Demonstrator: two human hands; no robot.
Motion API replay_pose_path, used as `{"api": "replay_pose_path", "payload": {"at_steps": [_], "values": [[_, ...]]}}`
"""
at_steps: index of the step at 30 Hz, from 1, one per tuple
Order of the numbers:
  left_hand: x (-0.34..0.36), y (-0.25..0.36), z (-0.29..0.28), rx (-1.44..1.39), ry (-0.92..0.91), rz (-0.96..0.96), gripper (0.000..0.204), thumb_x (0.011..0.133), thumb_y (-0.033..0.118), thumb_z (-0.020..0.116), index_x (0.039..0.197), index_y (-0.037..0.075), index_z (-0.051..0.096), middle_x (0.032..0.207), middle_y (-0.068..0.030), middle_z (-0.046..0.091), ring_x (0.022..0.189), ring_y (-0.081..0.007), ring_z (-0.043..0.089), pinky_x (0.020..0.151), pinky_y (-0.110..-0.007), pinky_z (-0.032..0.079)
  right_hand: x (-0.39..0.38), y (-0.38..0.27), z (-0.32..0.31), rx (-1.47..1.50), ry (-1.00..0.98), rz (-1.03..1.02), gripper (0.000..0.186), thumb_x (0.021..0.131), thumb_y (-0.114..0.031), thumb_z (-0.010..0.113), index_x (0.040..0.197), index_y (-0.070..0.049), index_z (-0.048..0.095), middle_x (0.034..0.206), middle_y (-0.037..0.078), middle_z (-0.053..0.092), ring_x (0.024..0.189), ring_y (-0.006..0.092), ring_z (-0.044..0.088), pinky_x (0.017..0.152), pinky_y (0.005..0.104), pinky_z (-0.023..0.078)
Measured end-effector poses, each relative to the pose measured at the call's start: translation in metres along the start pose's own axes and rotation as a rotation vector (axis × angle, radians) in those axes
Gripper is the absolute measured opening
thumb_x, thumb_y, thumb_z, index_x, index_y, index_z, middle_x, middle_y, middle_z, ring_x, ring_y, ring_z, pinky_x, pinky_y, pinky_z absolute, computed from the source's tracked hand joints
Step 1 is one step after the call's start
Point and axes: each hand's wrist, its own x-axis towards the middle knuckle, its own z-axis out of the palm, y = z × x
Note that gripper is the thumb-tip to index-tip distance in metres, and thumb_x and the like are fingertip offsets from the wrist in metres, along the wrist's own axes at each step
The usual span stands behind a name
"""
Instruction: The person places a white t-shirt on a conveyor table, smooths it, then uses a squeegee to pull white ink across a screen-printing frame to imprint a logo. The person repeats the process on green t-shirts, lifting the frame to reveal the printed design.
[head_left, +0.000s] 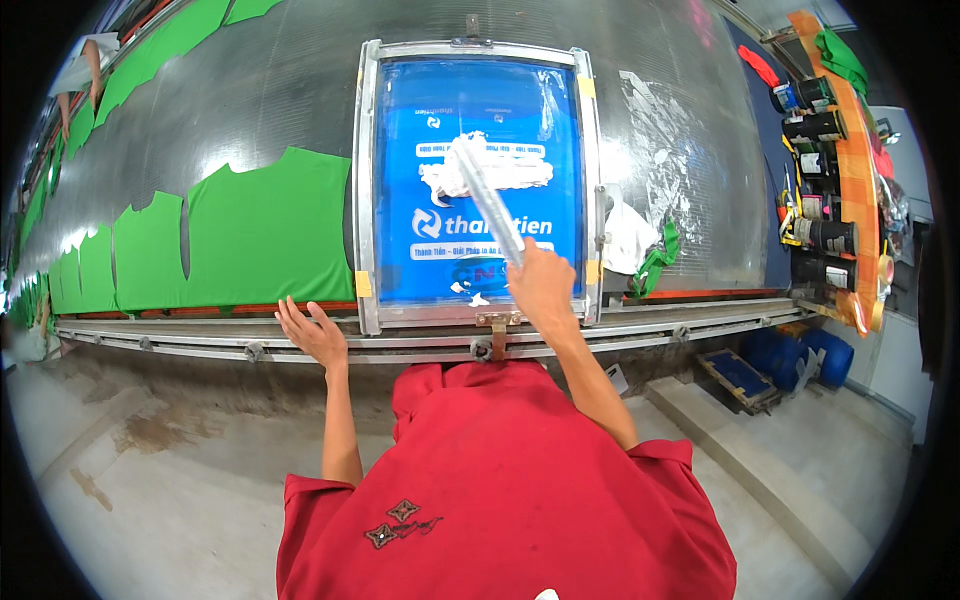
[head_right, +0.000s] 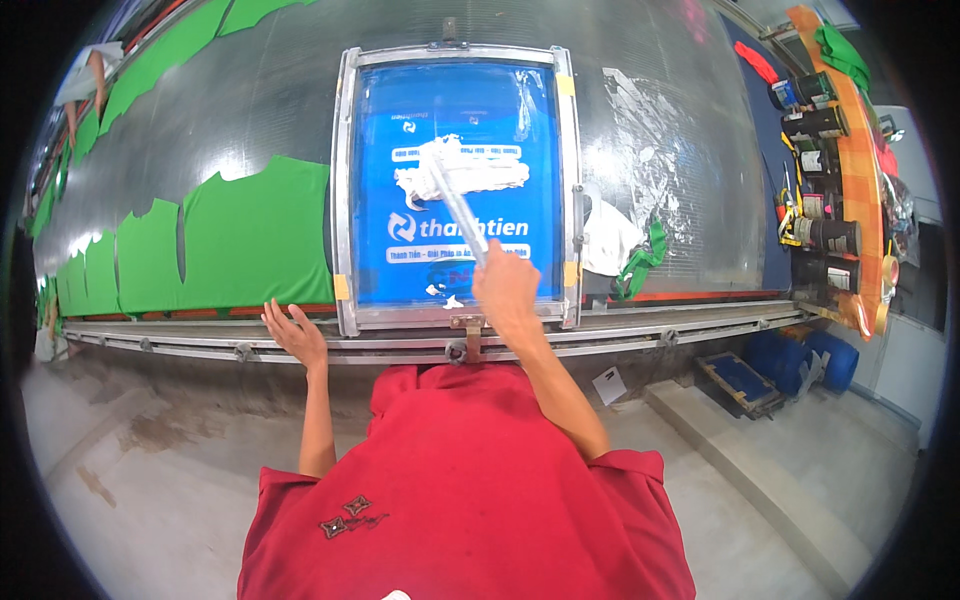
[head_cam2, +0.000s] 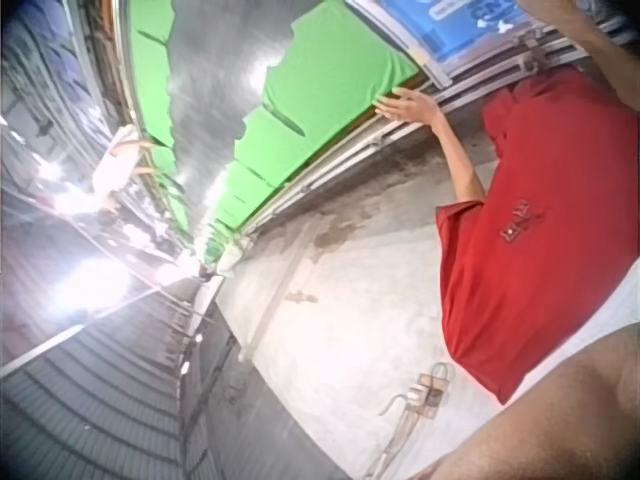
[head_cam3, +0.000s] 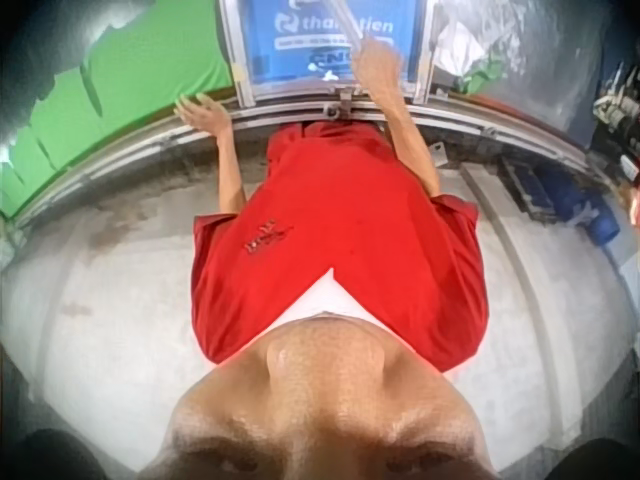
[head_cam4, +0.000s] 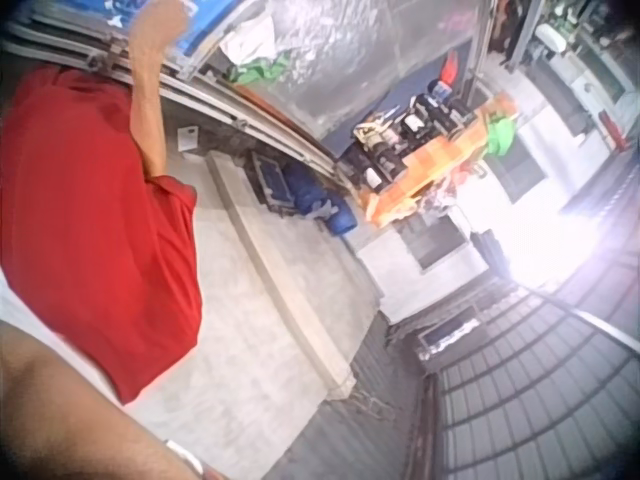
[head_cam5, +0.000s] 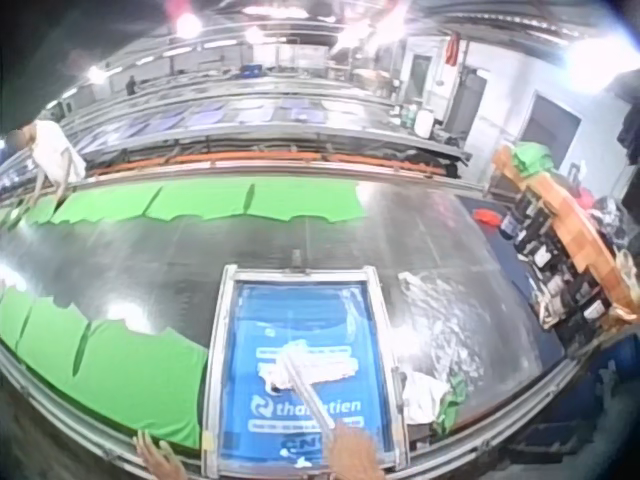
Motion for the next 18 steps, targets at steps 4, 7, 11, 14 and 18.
{"api": "replay_pose_path", "payload": {"at_steps": [4,7,11,14,18], "values": [[0.001,0.001,0.001,0.009,-0.028,-0.018,0.062,0.111,0.047,0.036,0.150,0.000,0.046,0.161,-0.0199,0.038,0.152,-0.0421,0.028,0.122,-0.055,0.025,0.004,-0.025,0.019,0.048,-0.027,-0.118,0.022,0.084,-0.017,0.072,0.098,-0.002,0.062,0.076,0.020,0.071,0.072,0.0398,0.072,0.064,0.0523,0.055],[0.001,-0.003,0.003,0.016,-0.043,-0.012,0.062,0.111,0.048,0.037,0.150,0.001,0.046,0.162,-0.0190,0.037,0.153,-0.0411,0.027,0.122,-0.055,0.025,0.013,-0.043,0.026,0.041,-0.066,-0.186,0.023,0.088,-0.019,0.071,0.100,-0.002,0.062,0.076,0.019,0.071,0.072,0.0398,0.072,0.065,0.0530,0.055],[0.001,-0.007,0.006,0.009,-0.040,-0.005,0.061,0.111,0.047,0.038,0.149,0.000,0.047,0.161,-0.0194,0.038,0.152,-0.0412,0.028,0.122,-0.055,0.026,0.019,-0.035,0.026,0.069,-0.096,-0.122,0.028,0.087,-0.022,0.072,0.104,-0.001,0.064,0.081,0.020,0.073,0.075,0.0410,0.073,0.070,0.0532,0.056],[0.000,-0.007,0.005,-0.005,-0.028,-0.026,0.061,0.111,0.047,0.039,0.148,-0.001,0.048,0.161,-0.0196,0.038,0.152,-0.0415,0.029,0.121,-0.056,0.026,0.020,-0.007,0.010,0.053,-0.115,-0.030,0.036,0.086,-0.026,0.073,0.109,0.001,0.066,0.085,0.023,0.074,0.080,0.0428,0.073,0.075,0.0531,0.056],[0.001,-0.004,0.003,-0.035,-0.018,-0.015,0.060,0.111,0.046,0.039,0.147,-0.001,0.050,0.161,-0.0201,0.038,0.152,-0.0421,0.030,0.121,-0.056,0.027,0.007,0.017,0.005,0.076,-0.094,0.083,0.040,0.084,-0.026,0.075,0.111,0.002,0.067,0.088,0.025,0.074,0.086,0.0443,0.073,0.079,0.0549,0.056]]}}
